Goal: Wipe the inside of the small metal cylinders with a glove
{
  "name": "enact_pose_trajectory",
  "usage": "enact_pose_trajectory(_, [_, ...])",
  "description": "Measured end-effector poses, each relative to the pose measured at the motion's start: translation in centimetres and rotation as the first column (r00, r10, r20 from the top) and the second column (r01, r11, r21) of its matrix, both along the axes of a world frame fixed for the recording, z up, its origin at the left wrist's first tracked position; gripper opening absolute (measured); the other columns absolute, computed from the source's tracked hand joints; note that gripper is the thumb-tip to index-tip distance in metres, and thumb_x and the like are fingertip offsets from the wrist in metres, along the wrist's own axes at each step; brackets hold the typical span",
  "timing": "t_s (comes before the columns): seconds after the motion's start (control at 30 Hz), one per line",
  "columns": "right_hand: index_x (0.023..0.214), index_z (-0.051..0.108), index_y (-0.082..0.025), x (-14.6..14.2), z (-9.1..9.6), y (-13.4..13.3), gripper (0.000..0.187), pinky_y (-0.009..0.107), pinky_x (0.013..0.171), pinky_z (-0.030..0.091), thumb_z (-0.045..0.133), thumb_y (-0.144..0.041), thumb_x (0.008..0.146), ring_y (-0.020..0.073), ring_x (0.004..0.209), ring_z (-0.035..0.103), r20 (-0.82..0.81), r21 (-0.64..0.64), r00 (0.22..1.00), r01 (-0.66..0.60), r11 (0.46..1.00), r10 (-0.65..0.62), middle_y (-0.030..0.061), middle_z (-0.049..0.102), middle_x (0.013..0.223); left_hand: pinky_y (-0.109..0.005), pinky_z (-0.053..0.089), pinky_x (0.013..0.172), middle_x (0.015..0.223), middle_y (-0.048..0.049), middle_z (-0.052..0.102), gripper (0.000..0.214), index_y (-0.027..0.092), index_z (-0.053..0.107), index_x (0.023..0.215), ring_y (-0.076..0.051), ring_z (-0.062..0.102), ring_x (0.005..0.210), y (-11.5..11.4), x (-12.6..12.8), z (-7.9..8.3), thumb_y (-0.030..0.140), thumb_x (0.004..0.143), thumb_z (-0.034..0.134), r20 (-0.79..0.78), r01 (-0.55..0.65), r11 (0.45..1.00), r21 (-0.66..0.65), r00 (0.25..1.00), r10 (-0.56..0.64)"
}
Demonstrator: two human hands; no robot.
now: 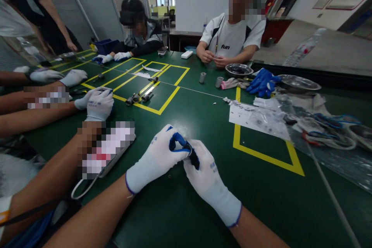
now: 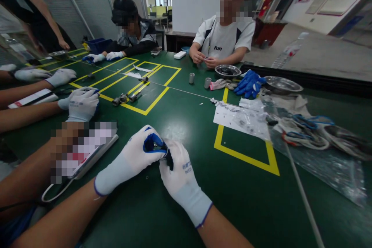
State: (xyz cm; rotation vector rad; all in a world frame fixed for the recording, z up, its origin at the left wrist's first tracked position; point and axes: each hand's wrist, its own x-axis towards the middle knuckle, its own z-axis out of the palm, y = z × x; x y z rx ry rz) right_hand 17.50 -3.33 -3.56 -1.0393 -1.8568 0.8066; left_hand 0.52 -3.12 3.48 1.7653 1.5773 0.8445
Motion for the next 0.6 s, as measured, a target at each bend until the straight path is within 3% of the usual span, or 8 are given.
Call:
enact_pose_trajectory(0.17, [0.126,0.066,-0.021,0.5,0.7,-0.6,0.027,0.052,0.099,0.065,0.057,-0.023,0.101,0.0292,0.113,0.074,-0.037,0.025,0.999,0.033,0.999,-0.032,0.0123,0.074,0.119,-0.037,0.057,0.082,0.099,-0.0033,0.073,0.016,0.020,0.071,0.103,-0.023,0.070,0.090,0.3,-1.1,0.3,0.027,0.088,0.070,0.103,0.032,0.995,-0.095,0.994,-0.022])
enact_pose_trajectory(0.27, [0.127,0.066,-0.022,0.9,0.9,-0.6,0.028,0.051,0.097,0.066,0.057,-0.026,0.101,0.0293,0.112,0.075,-0.050,-0.034,0.995,0.086,0.996,-0.088,0.0116,0.075,0.118,-0.044,0.054,0.102,0.118,-0.0071,0.074,0.030,0.022,0.073,0.118,-0.026,0.070,0.109,1.3,-2.5,-0.2,0.019,0.091,0.059,-0.072,-0.068,0.996,-0.055,0.995,0.064])
enact_pose_trajectory(0.33, [0.128,0.066,-0.022,1.1,0.9,-0.5,0.029,0.052,0.099,0.065,0.059,-0.029,0.101,0.0304,0.114,0.075,-0.064,-0.078,0.992,0.100,0.992,-0.105,0.0118,0.076,0.119,-0.046,0.051,0.107,0.121,-0.0089,0.073,0.028,0.021,0.074,0.116,-0.028,0.068,0.115,2.0,-3.4,-0.5,0.020,0.093,0.058,-0.212,-0.089,0.994,-0.070,0.975,0.072])
enact_pose_trajectory(0.47, [0.127,0.067,-0.024,1.2,0.9,-0.5,0.028,0.055,0.102,0.063,0.060,-0.032,0.101,0.0327,0.116,0.074,-0.097,-0.126,0.991,0.079,0.989,-0.092,0.0121,0.075,0.121,-0.043,0.055,0.096,0.107,-0.0083,0.072,0.018,0.020,0.077,0.097,-0.028,0.069,0.101,2.3,-3.7,-0.4,0.035,0.092,0.068,-0.304,0.002,0.985,-0.170,0.951,-0.054])
enact_pose_trajectory(0.6, [0.128,0.067,-0.025,1.3,1.2,-0.6,0.029,0.055,0.102,0.062,0.061,-0.032,0.100,0.0327,0.116,0.073,-0.100,-0.137,0.993,0.047,0.989,-0.061,0.0111,0.075,0.121,-0.041,0.055,0.091,0.110,-0.0083,0.068,0.021,0.021,0.077,0.100,-0.028,0.068,0.101,1.9,-2.5,-0.1,0.040,0.093,0.071,-0.419,0.053,0.979,-0.196,0.898,-0.132])
